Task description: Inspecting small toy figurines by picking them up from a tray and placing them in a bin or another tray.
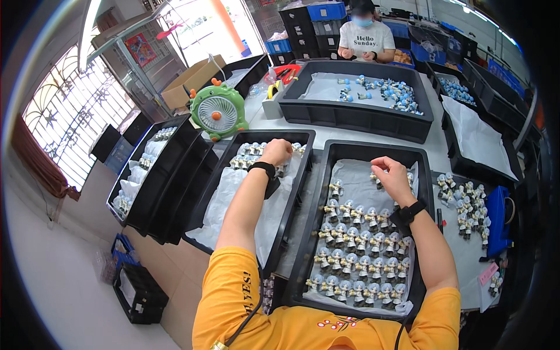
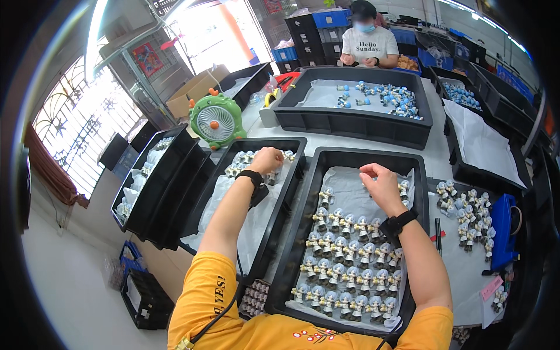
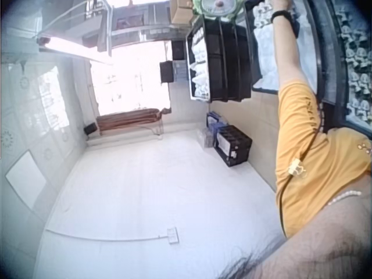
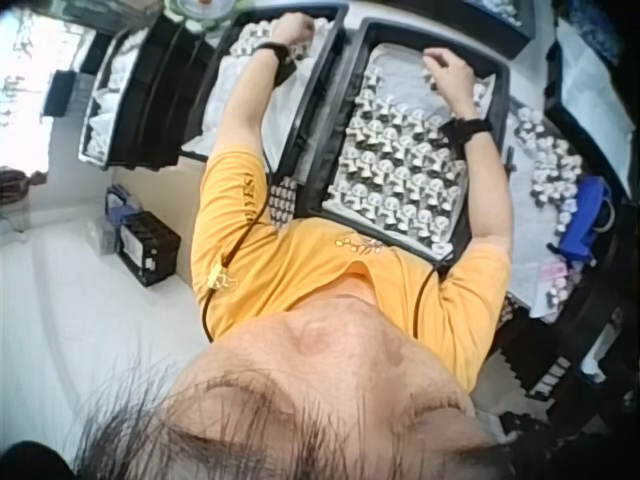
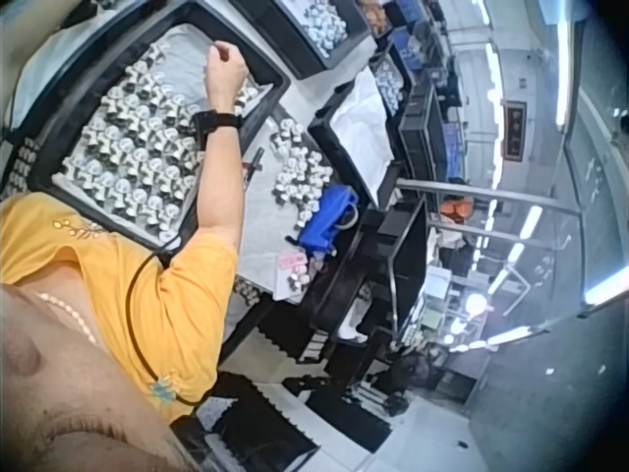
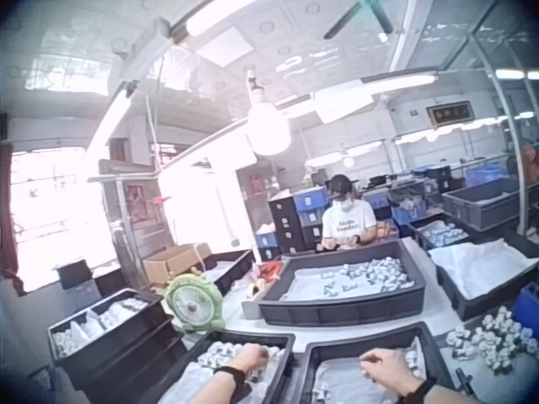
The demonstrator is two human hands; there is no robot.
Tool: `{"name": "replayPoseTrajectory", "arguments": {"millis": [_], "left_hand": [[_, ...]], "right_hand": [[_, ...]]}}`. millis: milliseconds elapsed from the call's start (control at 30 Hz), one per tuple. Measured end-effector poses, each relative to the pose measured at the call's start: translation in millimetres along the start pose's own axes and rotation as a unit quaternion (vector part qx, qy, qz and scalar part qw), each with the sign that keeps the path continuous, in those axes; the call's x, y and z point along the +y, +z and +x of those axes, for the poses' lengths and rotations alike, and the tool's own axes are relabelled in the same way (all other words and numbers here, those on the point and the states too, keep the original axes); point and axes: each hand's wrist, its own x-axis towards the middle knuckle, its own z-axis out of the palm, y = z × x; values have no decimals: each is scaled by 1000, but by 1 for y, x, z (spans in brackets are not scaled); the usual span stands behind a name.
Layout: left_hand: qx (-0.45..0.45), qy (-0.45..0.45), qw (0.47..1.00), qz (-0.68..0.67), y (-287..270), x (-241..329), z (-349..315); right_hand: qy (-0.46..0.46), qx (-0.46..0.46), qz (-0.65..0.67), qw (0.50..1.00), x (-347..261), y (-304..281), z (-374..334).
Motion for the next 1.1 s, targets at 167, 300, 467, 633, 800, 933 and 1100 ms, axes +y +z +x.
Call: {"name": "replayPoseTrajectory", "arguments": {"millis": [167, 300, 467, 633, 800, 933, 1100], "left_hand": [[25, 6, 999, -30, -1, 5, -4], [49, -9, 997, -52, 2, -6, 2], [12, -12, 997, -75, -9, -8, -7], [-11, 7, 998, -62, -11, -5, -18], [85, -19, 989, -120, -22, -4, -26], [84, -5, 941, -328, -64, 31, -61], [-64, 119, 783, -607, -100, 120, -140]], "right_hand": [[0, 0, -7, 1000, -1, 0, -1], [-10, -1, -2, 1000, -1, 0, 0], [-10, 1, 2, 1000, -1, 0, -1], [1, 2, 10, 1000, 1, -1, 0], [-7, 25, 1, 1000, 4, -1, 2], [-3, 67, -6, 998, 20, 0, 8], [-49, 71, -90, 992, 48, 0, 7]]}}
